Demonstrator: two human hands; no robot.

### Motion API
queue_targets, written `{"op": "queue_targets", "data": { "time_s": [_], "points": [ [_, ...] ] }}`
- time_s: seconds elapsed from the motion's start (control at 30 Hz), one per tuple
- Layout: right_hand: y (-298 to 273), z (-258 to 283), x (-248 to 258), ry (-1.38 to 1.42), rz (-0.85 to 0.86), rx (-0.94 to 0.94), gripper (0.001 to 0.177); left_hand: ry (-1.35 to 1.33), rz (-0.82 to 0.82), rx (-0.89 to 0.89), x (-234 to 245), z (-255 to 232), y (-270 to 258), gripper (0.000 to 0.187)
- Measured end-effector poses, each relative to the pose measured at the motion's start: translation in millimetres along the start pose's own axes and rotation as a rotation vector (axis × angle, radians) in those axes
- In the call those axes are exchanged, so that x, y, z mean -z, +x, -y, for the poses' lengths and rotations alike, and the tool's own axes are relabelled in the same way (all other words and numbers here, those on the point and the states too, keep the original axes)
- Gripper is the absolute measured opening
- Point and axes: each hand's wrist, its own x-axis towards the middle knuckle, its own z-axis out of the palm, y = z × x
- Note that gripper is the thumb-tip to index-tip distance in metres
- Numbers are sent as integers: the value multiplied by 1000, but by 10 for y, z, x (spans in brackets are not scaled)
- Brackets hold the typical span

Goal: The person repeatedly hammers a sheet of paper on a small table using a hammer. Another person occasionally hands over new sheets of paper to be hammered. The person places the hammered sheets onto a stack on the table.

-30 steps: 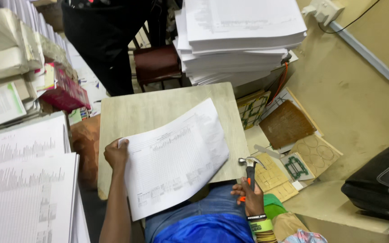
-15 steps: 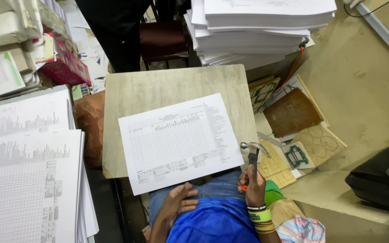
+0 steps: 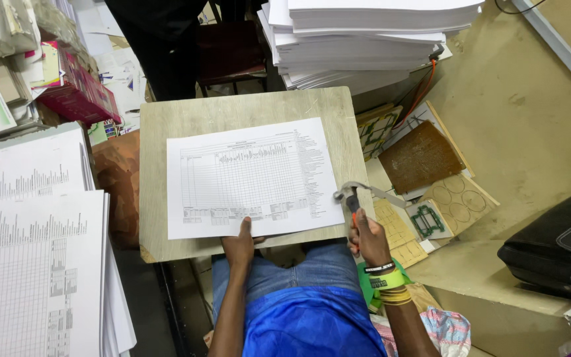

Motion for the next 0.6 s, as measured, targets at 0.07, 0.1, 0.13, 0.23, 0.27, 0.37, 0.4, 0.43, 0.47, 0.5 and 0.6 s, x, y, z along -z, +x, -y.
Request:
{"op": "queue_targets", "data": {
  "time_s": [0.07,0.1,0.13,0.23,0.27,0.37,0.4,0.43,0.47,0.5,0.6],
  "points": [
    [-151,520,-20,45,-20,199,57,20,-5,-54,-82,-315,-131,56],
    [-228,764,-29,88,-38,394,57,40,-15,-104,-112,-450,-201,54],
    [-243,872,23,82,-44,381,57,47,-14,-90,-93,-316,-74,54],
    [-71,781,28,142,-169,814,65,195,-60,-175,-90,-64,252,63],
    [47,442,-34,195,-288,949,61,201,-61,-182,-89,-21,261,61],
    [100,-107,68,-80,-242,562,52,207,-62,-186,-78,109,210,58],
    [147,-180,90,-373,-72,46,51,205,-74,-201,-79,81,238,56],
    [106,-11,89,-371,-67,59,51,196,-78,-211,-110,-7,223,56],
    [15,124,114,-218,-94,183,53,170,-79,-214,-110,-42,161,58],
    [-60,252,145,-63,-120,304,56,143,-79,-217,-123,-70,110,60],
    [-143,455,80,97,-209,877,62,182,-85,-237,-92,128,238,57]
  ]
}}
